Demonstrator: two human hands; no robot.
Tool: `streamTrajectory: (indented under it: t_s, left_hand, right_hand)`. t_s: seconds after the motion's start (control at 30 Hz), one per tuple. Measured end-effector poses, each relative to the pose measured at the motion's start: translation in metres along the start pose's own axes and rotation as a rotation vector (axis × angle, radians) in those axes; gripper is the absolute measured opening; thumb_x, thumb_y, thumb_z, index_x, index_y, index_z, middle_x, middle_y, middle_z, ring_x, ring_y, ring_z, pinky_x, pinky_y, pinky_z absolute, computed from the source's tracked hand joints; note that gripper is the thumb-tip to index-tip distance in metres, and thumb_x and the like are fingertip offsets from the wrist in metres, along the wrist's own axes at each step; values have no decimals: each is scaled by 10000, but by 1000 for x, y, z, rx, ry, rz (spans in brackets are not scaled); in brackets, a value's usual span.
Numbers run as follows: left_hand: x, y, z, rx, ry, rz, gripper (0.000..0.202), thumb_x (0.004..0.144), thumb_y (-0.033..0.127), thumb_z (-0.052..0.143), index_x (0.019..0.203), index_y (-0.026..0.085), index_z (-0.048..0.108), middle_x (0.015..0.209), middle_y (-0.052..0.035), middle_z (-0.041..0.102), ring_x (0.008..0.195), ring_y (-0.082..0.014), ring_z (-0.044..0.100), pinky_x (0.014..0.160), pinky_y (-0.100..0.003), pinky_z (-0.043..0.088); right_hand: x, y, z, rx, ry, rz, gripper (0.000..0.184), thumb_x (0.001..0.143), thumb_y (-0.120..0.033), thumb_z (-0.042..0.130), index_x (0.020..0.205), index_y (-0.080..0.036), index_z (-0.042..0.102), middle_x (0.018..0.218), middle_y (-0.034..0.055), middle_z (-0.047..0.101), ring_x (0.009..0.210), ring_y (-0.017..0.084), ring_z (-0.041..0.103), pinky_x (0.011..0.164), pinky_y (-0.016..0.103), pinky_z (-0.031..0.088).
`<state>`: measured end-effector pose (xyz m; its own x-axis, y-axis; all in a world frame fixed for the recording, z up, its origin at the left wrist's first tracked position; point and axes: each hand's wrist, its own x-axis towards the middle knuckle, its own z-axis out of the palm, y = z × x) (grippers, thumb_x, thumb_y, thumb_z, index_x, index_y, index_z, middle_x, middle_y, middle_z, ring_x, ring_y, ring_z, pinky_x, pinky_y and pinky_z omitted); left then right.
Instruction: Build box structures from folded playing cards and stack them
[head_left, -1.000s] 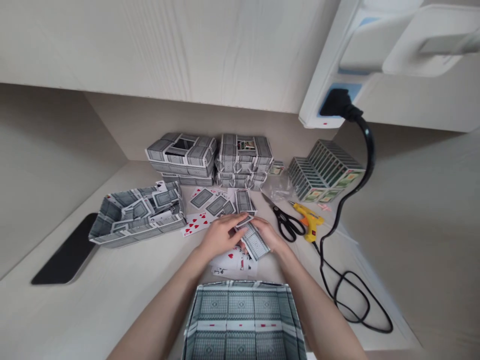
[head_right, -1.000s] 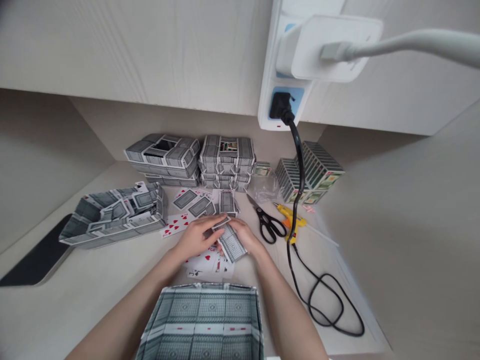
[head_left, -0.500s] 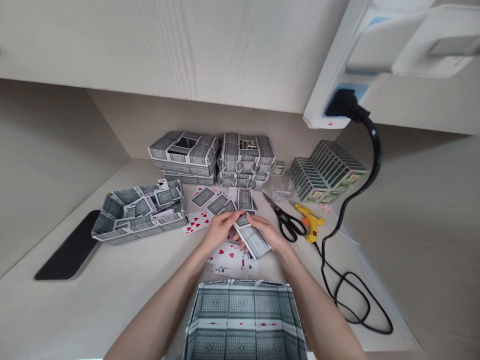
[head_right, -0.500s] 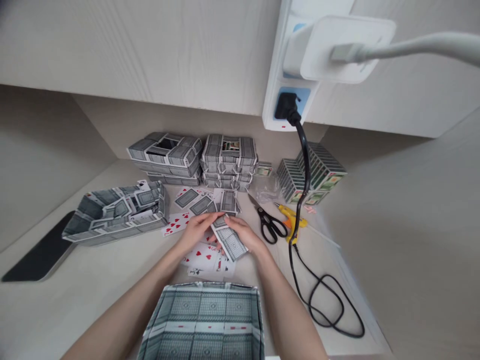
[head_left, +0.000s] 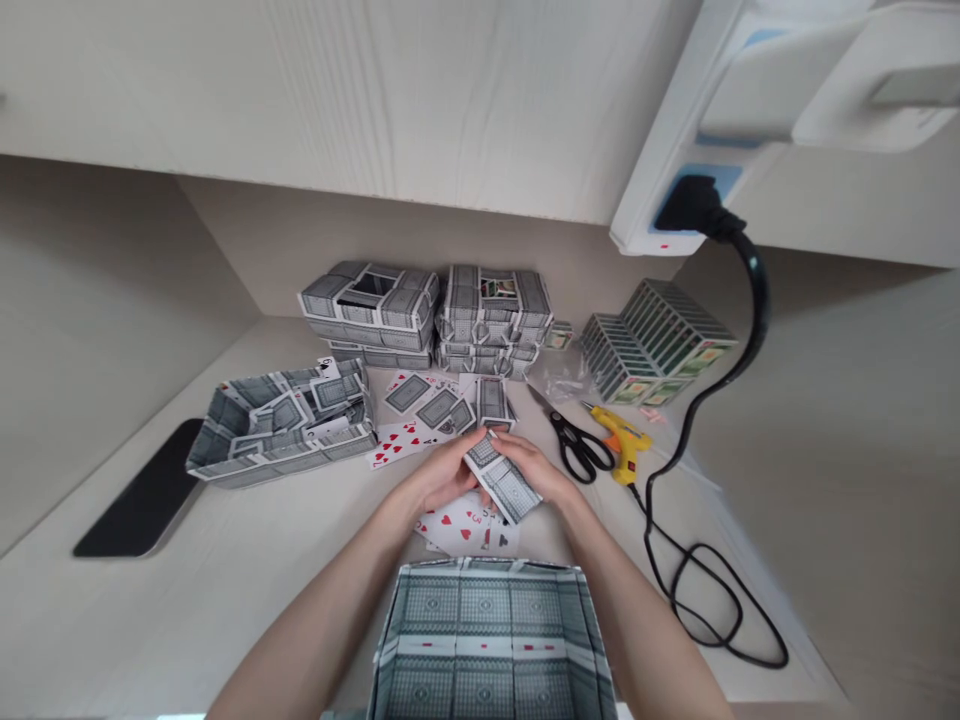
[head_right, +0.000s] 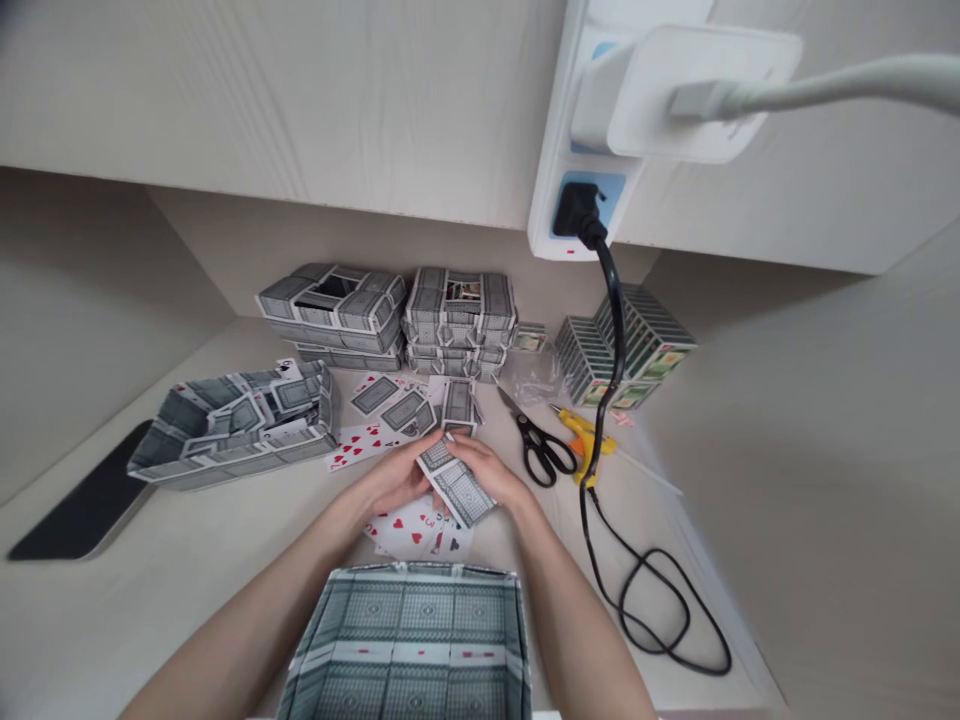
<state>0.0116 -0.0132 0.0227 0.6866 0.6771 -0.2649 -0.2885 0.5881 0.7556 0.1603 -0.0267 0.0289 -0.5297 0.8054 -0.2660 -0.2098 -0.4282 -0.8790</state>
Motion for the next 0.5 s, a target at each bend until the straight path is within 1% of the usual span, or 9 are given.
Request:
streamTrajectory:
  t_s: [0.07, 0.1, 0.2, 0.33, 0.4, 0.5]
  left_hand:
    - [1, -2, 1, 20, 4, 8, 417, 821, 495, 439, 775, 115, 605, 428, -8, 513, 385, -177, 534, 433, -318, 459]
    - [1, -3, 1, 32, 7, 17, 413, 814, 497, 449, 721, 120, 591, 413, -6, 503, 384, -179, 536, 435, -321, 462]
    - [2, -4, 2, 69, 8, 38, 410, 792, 505, 479, 646, 130, 557, 380, 0, 482, 373, -184, 535, 425, -320, 454]
    - [4, -5, 2, 132, 40, 57, 427, 772, 531, 488, 611, 138, 532, 325, 32, 408, 344, -171, 506, 410, -299, 434]
    - [6, -7, 1, 187, 105, 86, 416, 759, 537, 502, 648, 138, 539, 325, 46, 404, 322, -142, 472, 382, -256, 392]
    - [9, -8, -1, 307, 223, 146, 401, 750, 536, 508, 687, 142, 546, 330, 63, 404, 287, -99, 405, 342, -203, 288]
  right_hand:
    - [0, 0, 0, -13, -6, -6, 263, 803, -427, 501, 934, -200, 492, 585, -2, 648, 446, 192, 620, 386, 284, 483]
    - [0, 0, 0, -18, -16, -10, 261, 805, -434, 498, 922, -201, 491, 592, 0, 649, 448, 190, 620, 384, 282, 482]
    - [0, 2, -3, -17, -52, -15, 265, 820, -444, 482, 914, -197, 493, 601, 9, 650, 446, 187, 616, 374, 274, 474]
    - [2, 4, -6, -16, -67, -15, 277, 830, -446, 478, 929, -187, 489, 618, 25, 653, 454, 194, 619, 355, 265, 461]
    - [2, 5, -7, -20, -65, -18, 288, 831, -446, 479, 954, -187, 485, 621, 27, 652, 456, 195, 619, 365, 276, 474]
    - [3, 5, -8, -31, -65, -15, 310, 836, -455, 469, 994, -188, 480, 643, 32, 657, 455, 192, 618, 385, 294, 494]
